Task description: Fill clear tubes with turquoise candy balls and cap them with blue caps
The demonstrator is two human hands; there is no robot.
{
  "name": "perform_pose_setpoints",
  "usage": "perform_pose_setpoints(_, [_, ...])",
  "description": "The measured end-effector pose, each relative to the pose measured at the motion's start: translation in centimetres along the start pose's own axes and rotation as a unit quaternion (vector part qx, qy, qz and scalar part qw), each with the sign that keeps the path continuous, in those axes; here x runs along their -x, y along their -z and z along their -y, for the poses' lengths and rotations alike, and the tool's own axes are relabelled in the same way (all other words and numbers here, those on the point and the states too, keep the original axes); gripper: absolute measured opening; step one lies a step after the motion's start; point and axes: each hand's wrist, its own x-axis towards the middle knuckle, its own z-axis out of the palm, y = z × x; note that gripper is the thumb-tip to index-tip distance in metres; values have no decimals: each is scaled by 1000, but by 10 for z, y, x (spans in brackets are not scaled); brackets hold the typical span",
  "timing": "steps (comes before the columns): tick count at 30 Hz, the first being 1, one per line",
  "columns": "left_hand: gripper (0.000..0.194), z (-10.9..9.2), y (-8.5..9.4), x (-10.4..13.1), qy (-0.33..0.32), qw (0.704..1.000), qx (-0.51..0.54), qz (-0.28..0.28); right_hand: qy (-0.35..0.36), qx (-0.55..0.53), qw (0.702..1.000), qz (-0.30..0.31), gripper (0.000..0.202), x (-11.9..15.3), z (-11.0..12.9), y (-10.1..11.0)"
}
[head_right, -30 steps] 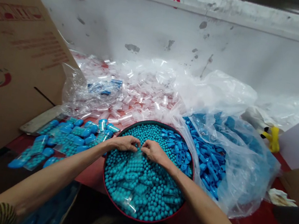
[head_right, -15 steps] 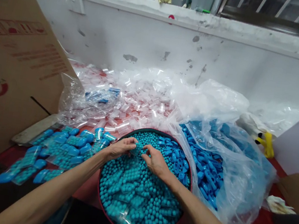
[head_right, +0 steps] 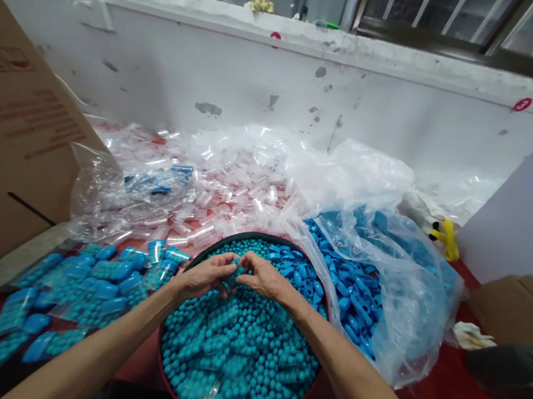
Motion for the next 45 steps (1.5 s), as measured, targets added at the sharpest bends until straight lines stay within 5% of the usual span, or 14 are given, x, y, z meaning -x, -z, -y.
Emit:
perform_pose_setpoints(11, [24, 6, -3, -8, -14, 992, -125, -28, -36, 279, 958, 51, 13, 19, 2, 12])
perform_pose_setpoints(14, [27, 9, 9, -7, -7, 995, -75, -65, -85, 338, 934, 71, 12, 19, -7, 32])
perform_pose_setpoints(19, [30, 11, 20, -4, -4, 996, 15, -92, -137, 399, 906, -7, 24, -6, -28, 61])
perform_pose_setpoints(24, [32, 14, 16, -1, -2, 995, 49, -83, -154, 422, 893, -27, 25, -34, -44, 43])
perform_pose_setpoints(30, [32, 14, 15, 4, -4, 997, 53, -62, -141, 415, 899, -6, 18, -31, -49, 29])
perform_pose_setpoints(35, [33, 11, 9, 4, -22, 995, 53, -86, -86, 358, 928, -49, 27, -23, -35, 31])
perform_pose_setpoints(40, [36, 11, -2, -2, -45, 990, 48, -126, 22, 29, 990, -133, 26, -15, -15, 7])
perform_pose_setpoints(45, [36, 10, -12, 0, -48, 991, 51, -116, -52, -157, 983, -79, 30, -5, -3, -1])
